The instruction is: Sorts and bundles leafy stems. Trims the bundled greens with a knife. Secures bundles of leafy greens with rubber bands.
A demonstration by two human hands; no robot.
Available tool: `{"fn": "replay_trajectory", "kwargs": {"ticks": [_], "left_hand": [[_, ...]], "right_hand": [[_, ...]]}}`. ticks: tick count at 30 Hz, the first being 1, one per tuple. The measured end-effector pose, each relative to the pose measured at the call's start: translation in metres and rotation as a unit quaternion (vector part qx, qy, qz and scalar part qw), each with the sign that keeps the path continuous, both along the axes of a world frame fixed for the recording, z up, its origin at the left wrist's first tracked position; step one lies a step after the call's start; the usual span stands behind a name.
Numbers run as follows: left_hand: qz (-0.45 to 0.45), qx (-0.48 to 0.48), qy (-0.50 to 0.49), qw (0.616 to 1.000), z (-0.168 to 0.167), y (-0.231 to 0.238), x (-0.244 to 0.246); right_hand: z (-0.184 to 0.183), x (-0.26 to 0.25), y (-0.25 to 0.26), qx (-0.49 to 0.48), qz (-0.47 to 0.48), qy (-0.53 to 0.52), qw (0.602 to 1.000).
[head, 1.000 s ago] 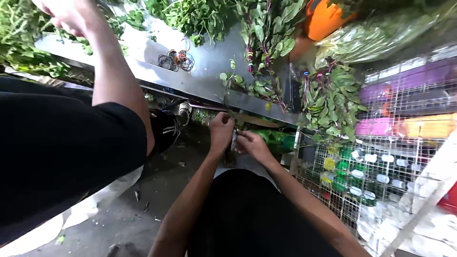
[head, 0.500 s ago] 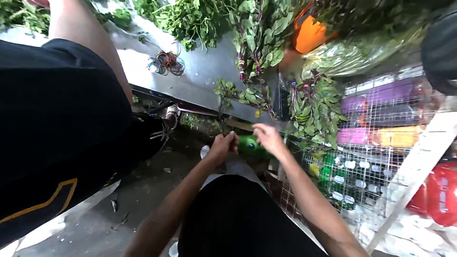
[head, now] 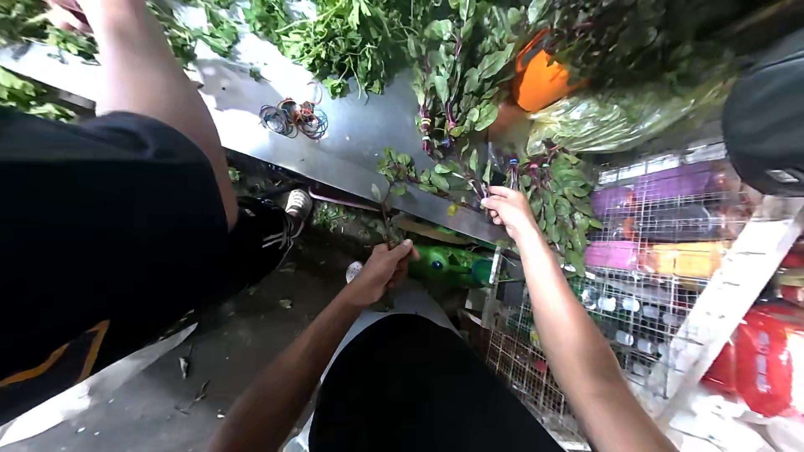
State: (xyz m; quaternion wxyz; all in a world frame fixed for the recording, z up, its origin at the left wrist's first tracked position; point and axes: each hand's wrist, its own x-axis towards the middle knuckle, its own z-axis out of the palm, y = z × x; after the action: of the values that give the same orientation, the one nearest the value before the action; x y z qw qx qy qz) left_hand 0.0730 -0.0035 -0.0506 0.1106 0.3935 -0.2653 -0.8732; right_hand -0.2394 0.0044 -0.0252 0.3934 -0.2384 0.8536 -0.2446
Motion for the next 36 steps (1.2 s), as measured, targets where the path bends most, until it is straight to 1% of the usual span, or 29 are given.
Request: {"fn": "replay_trajectory", "kwargs": {"ticks": [3, 6, 8, 12, 16, 21, 24, 27, 30, 33, 36], "left_hand": [[0.022, -0.006, 0.026, 0.999, 0.001, 0.001, -0.009], [0.035, -0.013, 0.027, 0.999, 0.002, -0.001, -0.024], [0.034, -0.02, 0.015, 0.999, 0.0, -0.003, -0.036], [0.035, -0.041, 0.021, 0.998, 0.002, -0.008, -0.059], [0.041, -0.054, 0.02, 0.997, 0.009, -0.012, -0.075], [0.063, -0.067, -0.013, 0.996, 0.011, -0.01, -0.081], [0.046, -0.107, -0.001, 0.993, 0.008, -0.007, -0.077], [0.026, -0.119, 0.013, 0.992, 0.011, -0.003, -0.073], [0.051, -0.108, 0.006, 0.993, 0.015, 0.002, -0.075], [0.074, -0.112, -0.006, 0.991, 0.018, 0.004, -0.076], [0.095, -0.137, 0.024, 0.986, 0.024, 0.006, -0.074]], "right_hand": [[0.008, 0.006, 0.013, -0.081, -0.087, -0.084, 0.989], [0.013, 0.017, 0.026, -0.125, -0.118, -0.122, 0.978], [0.008, 0.021, 0.033, -0.136, -0.105, -0.149, 0.974], [-0.003, 0.027, 0.041, -0.207, -0.082, -0.224, 0.949], [-0.001, 0.039, 0.044, -0.21, -0.036, -0.215, 0.953], [0.011, 0.063, 0.055, -0.256, -0.045, -0.215, 0.941], [0.018, 0.082, 0.062, -0.264, 0.0, -0.171, 0.949], [0.023, 0.102, 0.066, -0.255, 0.03, -0.102, 0.961], [0.027, 0.118, 0.069, -0.227, 0.052, -0.014, 0.972], [0.026, 0.127, 0.074, -0.247, 0.073, 0.056, 0.965], [0.026, 0.129, 0.081, -0.287, 0.092, 0.111, 0.947]]}}
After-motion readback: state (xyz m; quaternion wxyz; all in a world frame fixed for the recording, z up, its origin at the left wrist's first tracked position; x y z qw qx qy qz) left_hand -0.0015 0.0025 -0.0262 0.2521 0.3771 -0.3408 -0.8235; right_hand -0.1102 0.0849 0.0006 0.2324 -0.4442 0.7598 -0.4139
